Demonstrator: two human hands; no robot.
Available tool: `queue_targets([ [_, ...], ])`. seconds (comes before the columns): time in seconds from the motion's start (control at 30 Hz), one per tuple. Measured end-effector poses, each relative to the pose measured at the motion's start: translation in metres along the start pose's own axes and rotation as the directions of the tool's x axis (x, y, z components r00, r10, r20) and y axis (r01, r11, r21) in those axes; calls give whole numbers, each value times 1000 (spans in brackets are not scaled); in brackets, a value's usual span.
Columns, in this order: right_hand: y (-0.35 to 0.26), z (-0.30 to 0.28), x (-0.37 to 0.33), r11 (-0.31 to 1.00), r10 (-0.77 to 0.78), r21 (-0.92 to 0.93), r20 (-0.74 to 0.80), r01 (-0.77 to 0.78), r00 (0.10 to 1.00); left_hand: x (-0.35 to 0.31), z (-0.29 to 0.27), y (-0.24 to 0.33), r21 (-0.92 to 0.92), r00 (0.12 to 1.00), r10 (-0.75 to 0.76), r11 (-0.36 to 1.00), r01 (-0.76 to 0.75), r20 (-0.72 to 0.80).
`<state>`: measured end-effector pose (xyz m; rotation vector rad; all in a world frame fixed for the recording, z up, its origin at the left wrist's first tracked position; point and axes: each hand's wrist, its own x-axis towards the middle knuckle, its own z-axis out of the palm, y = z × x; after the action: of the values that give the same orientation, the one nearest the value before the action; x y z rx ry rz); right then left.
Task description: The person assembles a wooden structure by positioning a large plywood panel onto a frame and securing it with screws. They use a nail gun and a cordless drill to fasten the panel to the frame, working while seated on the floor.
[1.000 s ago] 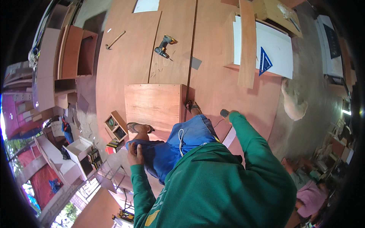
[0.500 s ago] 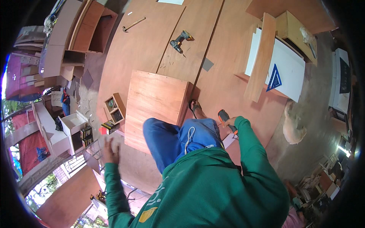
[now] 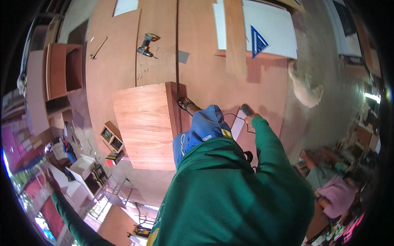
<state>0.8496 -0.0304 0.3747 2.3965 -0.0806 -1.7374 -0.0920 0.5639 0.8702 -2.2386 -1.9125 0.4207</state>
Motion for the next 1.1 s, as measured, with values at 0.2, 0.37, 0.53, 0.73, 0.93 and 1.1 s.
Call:
queue_targets([
  [0.2, 51, -19, 86, 995, 61, -55, -301, -81, 952, 87, 66, 335, -342, 906, 424, 848, -405, -21],
  [0.37, 28, -42, 168, 991, 66, -104, -219, -90, 974, -161, 170, 603, -574, 690, 602, 752, -323, 401],
  [0.53, -11, -71, 243, 995, 51, -73, -277, -74, 959, -251, 262, 780, -503, 482, 478, 860, -85, 735],
  [0.73, -54, -65, 385, 999, 40, -8, -299, -44, 953, -249, 368, 888, -494, 484, 502, 856, -154, 717],
  [0.93, -85, -62, 486, 996, 52, -33, -488, -78, 871, -228, 404, 884, -394, 629, 357, 915, -88, 690],
  [1.1, -112, -42, 516, 992, 125, 55, -620, -116, 775, -212, 410, 879, -340, 559, 288, 940, -10, 778],
])
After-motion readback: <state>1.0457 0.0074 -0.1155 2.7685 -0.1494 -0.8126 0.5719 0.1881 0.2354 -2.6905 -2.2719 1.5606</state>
